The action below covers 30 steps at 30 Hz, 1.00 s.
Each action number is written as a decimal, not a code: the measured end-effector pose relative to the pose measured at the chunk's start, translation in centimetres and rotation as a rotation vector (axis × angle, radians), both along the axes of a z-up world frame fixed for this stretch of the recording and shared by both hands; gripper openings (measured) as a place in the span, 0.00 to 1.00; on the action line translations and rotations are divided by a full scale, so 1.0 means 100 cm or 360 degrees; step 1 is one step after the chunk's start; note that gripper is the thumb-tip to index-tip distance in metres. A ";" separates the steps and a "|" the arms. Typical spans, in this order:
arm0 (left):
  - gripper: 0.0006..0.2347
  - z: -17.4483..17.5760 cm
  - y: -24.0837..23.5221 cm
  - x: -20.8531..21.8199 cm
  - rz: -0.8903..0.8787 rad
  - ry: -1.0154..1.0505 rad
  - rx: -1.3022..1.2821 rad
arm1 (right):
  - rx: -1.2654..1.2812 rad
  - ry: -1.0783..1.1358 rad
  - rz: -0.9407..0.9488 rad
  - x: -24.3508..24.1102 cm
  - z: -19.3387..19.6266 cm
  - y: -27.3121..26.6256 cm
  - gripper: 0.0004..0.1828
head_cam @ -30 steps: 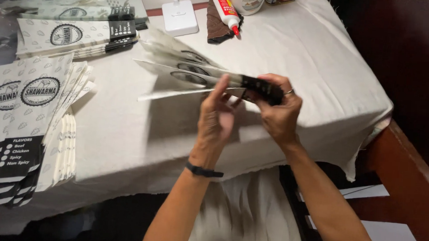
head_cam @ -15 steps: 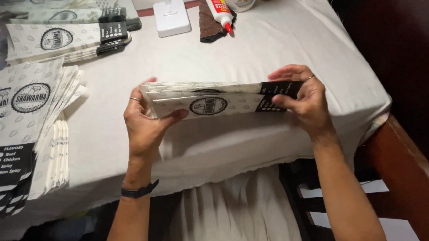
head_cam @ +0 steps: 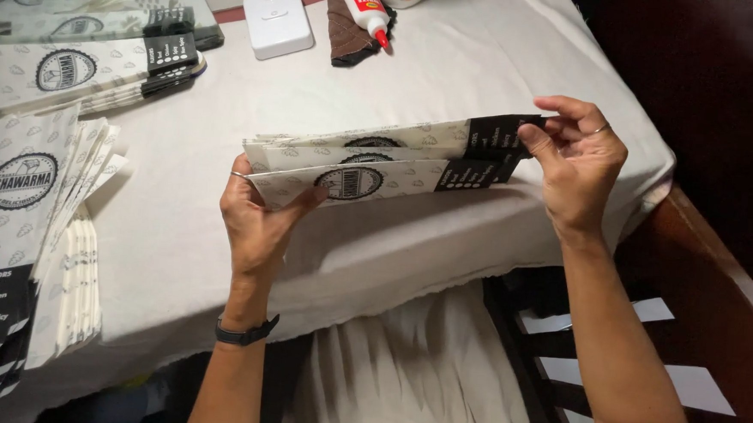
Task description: The person is organizing and stacking paper shawarma packaging sleeves on a table.
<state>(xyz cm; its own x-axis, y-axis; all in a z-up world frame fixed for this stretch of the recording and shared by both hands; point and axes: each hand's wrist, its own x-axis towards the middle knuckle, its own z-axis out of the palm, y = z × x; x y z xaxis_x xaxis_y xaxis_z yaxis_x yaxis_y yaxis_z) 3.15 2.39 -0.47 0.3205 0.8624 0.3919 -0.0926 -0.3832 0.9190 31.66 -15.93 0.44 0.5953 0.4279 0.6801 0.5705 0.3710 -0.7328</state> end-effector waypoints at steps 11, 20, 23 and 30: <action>0.31 0.005 0.004 -0.008 -0.0155 -0.0019 -0.0135 | -0.0422 -0.0015 -0.0018 -0.011 0.011 -0.032 0.17; 0.31 0.003 0.003 -0.007 -0.0128 0.0065 -0.0061 | -0.0530 0.0030 0.0183 -0.003 0.014 -0.029 0.23; 0.30 0.003 0.002 -0.007 -0.0124 0.0071 -0.0043 | -0.0611 0.0136 0.0297 0.004 0.014 -0.038 0.23; 0.30 0.005 -0.001 -0.006 -0.0151 0.0050 -0.0125 | -0.0943 0.0253 -0.0005 0.009 0.012 -0.055 0.12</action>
<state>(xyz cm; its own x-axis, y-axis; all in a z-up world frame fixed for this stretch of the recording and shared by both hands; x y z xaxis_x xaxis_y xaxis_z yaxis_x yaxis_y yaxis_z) 2.52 2.25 -0.01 0.4132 0.8551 0.3131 -0.0957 -0.3011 0.9488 32.60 -21.44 1.63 0.6717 0.7043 0.2297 0.4379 -0.1273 -0.8900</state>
